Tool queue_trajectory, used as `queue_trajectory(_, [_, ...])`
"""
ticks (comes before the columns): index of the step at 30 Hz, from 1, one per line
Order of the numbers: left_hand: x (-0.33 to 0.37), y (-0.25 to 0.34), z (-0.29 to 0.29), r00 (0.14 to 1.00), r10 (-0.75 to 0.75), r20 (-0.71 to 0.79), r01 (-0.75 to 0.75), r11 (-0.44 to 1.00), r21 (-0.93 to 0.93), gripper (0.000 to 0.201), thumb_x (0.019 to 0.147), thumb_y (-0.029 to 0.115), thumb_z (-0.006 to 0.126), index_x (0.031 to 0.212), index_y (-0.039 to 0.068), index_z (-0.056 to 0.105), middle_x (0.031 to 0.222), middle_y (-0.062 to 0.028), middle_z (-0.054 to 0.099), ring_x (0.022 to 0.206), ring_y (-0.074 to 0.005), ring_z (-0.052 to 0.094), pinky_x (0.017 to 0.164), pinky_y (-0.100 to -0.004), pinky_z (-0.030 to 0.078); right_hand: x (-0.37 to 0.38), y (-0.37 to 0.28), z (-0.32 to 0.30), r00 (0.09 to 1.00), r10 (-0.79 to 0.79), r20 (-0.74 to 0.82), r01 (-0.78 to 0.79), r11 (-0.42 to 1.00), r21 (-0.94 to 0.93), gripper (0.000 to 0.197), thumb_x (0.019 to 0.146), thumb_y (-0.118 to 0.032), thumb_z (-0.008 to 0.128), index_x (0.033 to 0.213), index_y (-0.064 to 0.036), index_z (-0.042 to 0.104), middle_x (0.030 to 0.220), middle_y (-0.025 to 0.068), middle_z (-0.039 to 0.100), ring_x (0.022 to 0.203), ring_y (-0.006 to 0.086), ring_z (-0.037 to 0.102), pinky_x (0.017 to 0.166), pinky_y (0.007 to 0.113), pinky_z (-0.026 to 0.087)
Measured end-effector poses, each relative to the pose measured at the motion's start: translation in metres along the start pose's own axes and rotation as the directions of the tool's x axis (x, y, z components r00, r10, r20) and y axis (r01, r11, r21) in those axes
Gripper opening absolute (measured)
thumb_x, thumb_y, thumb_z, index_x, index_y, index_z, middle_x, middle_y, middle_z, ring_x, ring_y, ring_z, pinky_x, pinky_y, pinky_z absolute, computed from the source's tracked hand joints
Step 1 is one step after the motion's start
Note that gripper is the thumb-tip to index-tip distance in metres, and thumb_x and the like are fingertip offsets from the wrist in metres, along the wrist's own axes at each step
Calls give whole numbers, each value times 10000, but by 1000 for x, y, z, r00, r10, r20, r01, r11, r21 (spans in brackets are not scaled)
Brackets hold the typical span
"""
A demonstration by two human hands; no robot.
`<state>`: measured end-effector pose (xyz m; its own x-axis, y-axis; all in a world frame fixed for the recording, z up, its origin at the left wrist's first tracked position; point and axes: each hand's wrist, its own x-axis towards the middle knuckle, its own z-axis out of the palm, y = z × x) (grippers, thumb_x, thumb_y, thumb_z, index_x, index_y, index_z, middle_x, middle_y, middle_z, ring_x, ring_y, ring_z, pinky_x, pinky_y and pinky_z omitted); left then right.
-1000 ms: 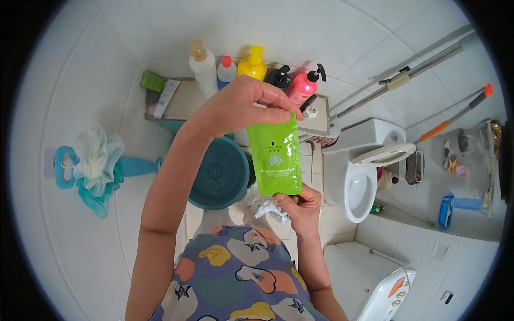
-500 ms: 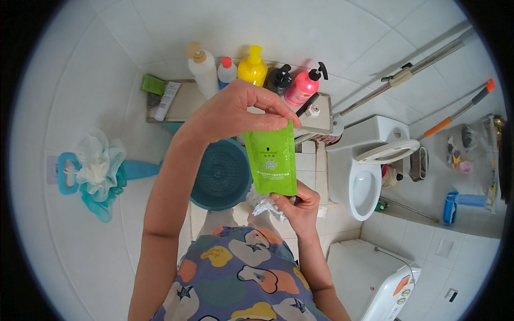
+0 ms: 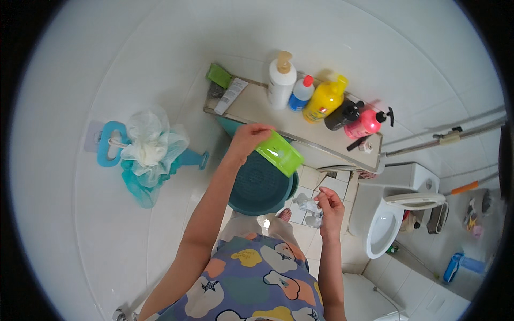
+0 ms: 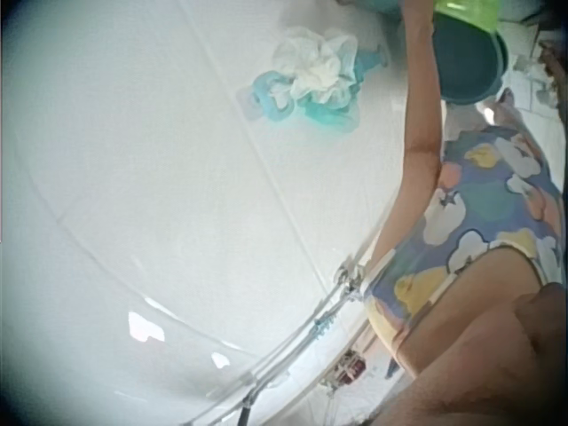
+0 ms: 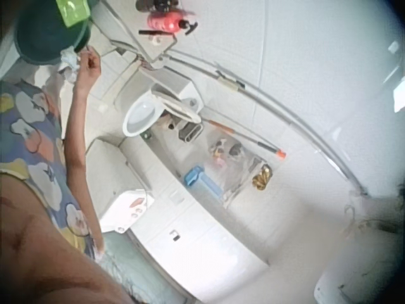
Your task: The person wipes the shower faucet with a cloth, rearranges toiletry bottles and packets on a shelf, rinses and wrings the cloth in a bucket of water, and wipes down the surfaces and control knobs of a washing machine with cloths.
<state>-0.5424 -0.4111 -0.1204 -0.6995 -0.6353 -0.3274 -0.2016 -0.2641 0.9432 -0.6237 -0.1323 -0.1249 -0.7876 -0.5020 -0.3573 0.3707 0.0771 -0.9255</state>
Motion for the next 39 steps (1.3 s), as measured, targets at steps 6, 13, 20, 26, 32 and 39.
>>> queue_trajectory(6, [50,-48,-52,801,-257,-540,22,915,-403,315,901,147,611,1201,55,606,1031,-33,646,886,-130,605,755,-257,467,5,4,15,996,79,32,-76,994,-73,142,896,-119,641,1003,-27,649,802,14,637,749,80,583,660,214,428])
queue_trajectory(13, [52,-126,-34,824,-39,-566,22,999,-36,305,882,89,588,1185,69,556,1082,-41,608,971,-126,571,833,-305,470,10,12,36,997,59,45,-54,992,-111,215,928,-209,608,1023,-18,634,842,30,636,799,87,567,695,221,429])
queue_trajectory(20, [-63,-102,81,799,-53,599,199,963,-180,286,871,195,653,1094,21,612,983,-31,656,839,-106,591,703,-280,487,9,37,30,967,80,-240,-34,981,190,298,953,-236,561,1140,-5,584,1045,52,600,936,134,550,851,256,436])
queue_trajectory(26, [-81,-77,91,837,-11,547,-221,908,356,202,776,142,698,929,17,658,713,-108,634,609,-190,590,585,-306,464,-41,47,8,972,-95,-215,102,995,22,206,845,2,635,1044,-29,679,1078,61,619,942,112,568,839,255,463])
queue_trajectory(32, [-134,-79,132,715,-116,689,-394,748,535,276,740,328,740,735,69,644,621,-46,630,565,-200,609,527,-321,430,-108,63,-53,931,40,-363,-46,999,-9,135,786,16,692,920,32,690,766,71,681,738,112,635,688,247,520])
queue_trajectory(39, [-218,-104,214,392,-233,890,-525,738,425,270,829,304,689,891,42,660,716,-86,659,631,-179,624,583,-309,461,-223,108,-160,846,13,-533,63,990,124,50,824,-11,664,820,9,618,765,65,646,697,113,614,649,272,545])
